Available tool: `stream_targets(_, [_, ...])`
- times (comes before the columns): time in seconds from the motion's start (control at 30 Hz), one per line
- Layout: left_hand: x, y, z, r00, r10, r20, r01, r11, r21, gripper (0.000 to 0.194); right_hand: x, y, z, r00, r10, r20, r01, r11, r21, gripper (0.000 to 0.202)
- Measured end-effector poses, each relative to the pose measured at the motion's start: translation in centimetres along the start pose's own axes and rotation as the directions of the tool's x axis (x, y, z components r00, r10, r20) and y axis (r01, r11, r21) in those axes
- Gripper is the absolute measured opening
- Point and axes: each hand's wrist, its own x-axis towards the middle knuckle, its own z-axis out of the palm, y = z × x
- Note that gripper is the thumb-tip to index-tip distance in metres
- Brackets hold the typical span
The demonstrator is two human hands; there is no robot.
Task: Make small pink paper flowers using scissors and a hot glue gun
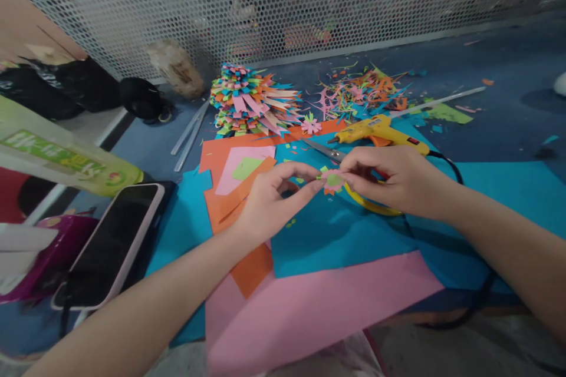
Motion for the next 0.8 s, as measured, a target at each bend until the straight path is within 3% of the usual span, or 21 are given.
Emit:
stream_targets(0.5, [0.08, 0.71, -0.01, 0.997, 0.069, 0.039, -0.069, 0.998, -0.012, 0.007, -0.19, 0.37, 0.02, 1.0, -0.013, 0.015, 0.013, 1.0, -0.012, 0.021])
stream_targets(0.8, [0.3, 0.75, -0.19, 0.998, 0.036, 0.048, -0.036, 0.999, 0.003, 0.01, -0.09, 0.23, -0.12, 1.0, -0.023, 0.015, 0.023, 0.999, -0.026, 0.023])
